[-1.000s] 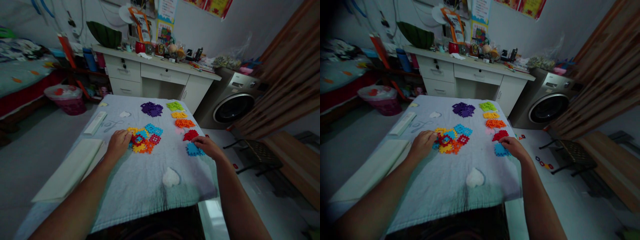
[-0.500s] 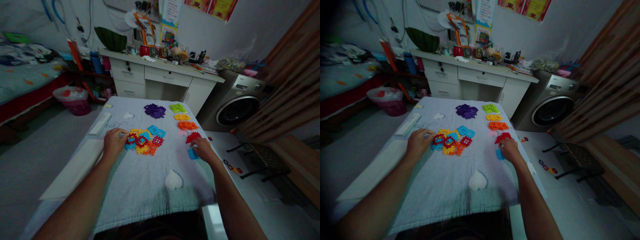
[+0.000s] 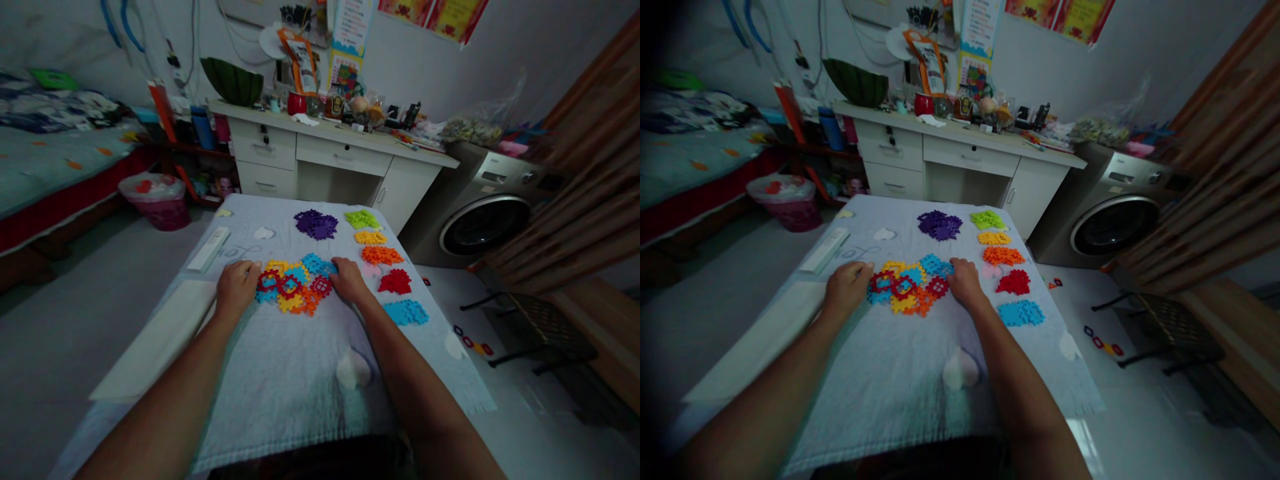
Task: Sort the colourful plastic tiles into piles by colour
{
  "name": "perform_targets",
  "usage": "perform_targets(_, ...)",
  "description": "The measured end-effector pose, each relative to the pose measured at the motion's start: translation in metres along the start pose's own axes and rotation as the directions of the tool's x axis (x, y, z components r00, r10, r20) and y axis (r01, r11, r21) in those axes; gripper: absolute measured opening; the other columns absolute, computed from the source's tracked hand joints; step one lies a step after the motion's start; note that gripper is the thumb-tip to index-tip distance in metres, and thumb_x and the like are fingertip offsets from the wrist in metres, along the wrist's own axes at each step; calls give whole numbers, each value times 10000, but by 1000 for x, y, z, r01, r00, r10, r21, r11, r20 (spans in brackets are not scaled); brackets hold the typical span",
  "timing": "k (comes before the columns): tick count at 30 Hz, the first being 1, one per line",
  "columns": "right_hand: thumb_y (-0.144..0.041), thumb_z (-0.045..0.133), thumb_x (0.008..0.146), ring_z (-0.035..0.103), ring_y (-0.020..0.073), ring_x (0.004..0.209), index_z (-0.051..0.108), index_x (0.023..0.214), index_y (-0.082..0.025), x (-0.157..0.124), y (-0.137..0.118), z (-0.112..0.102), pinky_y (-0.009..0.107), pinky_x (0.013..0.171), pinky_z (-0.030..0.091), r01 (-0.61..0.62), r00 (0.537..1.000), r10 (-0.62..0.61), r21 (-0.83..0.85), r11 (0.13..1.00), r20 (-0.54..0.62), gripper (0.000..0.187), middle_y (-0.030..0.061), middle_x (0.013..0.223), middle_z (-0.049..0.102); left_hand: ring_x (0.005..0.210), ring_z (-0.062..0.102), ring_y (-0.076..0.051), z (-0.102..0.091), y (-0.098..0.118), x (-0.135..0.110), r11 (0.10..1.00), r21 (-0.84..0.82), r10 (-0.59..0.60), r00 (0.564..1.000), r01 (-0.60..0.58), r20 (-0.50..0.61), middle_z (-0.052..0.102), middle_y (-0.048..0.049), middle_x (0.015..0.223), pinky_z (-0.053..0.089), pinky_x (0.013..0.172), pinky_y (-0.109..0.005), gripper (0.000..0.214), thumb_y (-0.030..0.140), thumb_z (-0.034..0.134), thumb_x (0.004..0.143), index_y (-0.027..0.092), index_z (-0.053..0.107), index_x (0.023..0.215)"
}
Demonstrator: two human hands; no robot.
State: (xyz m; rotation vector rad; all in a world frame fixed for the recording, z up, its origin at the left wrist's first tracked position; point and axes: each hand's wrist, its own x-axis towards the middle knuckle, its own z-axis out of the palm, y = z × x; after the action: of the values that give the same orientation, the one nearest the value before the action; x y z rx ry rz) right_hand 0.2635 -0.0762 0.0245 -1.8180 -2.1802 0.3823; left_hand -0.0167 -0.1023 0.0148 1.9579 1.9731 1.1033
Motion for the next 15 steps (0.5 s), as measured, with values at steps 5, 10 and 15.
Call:
perform_targets(5,-195,621,808,542,251,1097,527,1335,-140,2,4,4,373,983,396,-17,999,21,91,996,-43,538,154,1211,582,681,520,-189,-1,1,1,1000,21,-19,1000,20,-23,486,-13,596,397,681,-313,390,410,380,914,228,404,571)
perform_targets(10,-163,620,776,556,181,956,583,1231,-173,1,9,3,320,904,442,32,990,2,239,970,-143,456,86,1090,544,745,572,-196,4,-3,1,996,-48,-80,995,77,-65,612,-25,736,431,724,-313,215,373,441,866,224,513,728)
perform_targets(15,-155,606,746,528,150,810,646,1071,-190,3,21,-8,296,811,438,38,972,43,334,942,-232,329,26,902,557,840,616,-216,7,-8,1,995,-73,-68,997,65,-32,676,-57,839,456,799,-329,189,336,442,851,213,571,787)
